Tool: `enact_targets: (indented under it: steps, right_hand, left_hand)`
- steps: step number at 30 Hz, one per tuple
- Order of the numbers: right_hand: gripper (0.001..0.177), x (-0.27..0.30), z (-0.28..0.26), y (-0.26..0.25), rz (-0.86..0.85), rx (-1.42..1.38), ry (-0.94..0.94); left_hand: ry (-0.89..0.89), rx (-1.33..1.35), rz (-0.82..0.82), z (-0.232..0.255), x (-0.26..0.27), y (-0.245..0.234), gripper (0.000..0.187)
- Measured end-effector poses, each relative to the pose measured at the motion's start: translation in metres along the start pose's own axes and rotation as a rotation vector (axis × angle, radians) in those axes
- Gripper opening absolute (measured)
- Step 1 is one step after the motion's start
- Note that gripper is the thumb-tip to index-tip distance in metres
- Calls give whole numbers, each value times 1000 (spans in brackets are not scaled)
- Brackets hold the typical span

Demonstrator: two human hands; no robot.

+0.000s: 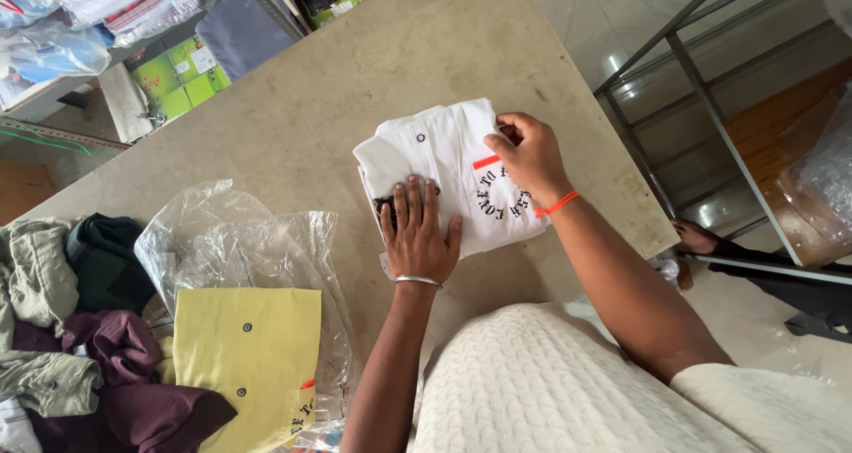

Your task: Folding a white button-down shirt and placing it into a plastic bag.

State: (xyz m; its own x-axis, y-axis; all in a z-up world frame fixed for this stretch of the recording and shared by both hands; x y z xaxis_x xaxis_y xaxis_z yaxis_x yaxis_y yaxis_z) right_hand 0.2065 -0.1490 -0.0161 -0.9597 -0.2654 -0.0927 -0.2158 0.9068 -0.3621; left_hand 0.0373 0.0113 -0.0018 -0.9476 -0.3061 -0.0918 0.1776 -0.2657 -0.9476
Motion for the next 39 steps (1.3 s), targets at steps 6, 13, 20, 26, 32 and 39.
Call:
enact_targets:
  steps: [6,13,20,26,32,39]
  right_hand:
    - [29,3,20,3,1,-94,73]
    - [25,15,12,6,100,82,-132]
    - [25,17,10,4,66,31,-124]
    - [25,18,8,4,48,51,-115]
    - [26,18,9,4,46,63,-138]
    - [45,18,5,-4,-63,52,-53]
  left_hand:
    - [-149,255,192,-25,-10,12,51]
    - [-404,307,440,-66,-54,-24,45]
    - [-421,413,348,-101,-86,10,39]
    - [-554,699,219,-136,-95,49,24]
    - [-732,1612,175,-152,-99,76,20]
    - [-657,656,310,-95,-77,-12,44]
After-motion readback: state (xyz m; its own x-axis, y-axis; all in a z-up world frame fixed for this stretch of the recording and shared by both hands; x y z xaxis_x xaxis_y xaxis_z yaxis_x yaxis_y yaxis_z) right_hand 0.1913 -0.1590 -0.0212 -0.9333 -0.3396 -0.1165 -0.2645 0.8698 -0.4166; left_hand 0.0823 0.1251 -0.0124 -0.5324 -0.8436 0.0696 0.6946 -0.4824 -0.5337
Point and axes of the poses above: each hand's wrist, its own x-axis away from the middle knuckle, its own y-axis out of the palm, z = x × y, the point moved 4 cm from there along -x, towards the middle knuckle, and after that the axes turned 4 degrees about -y, right-handed, at the moved point
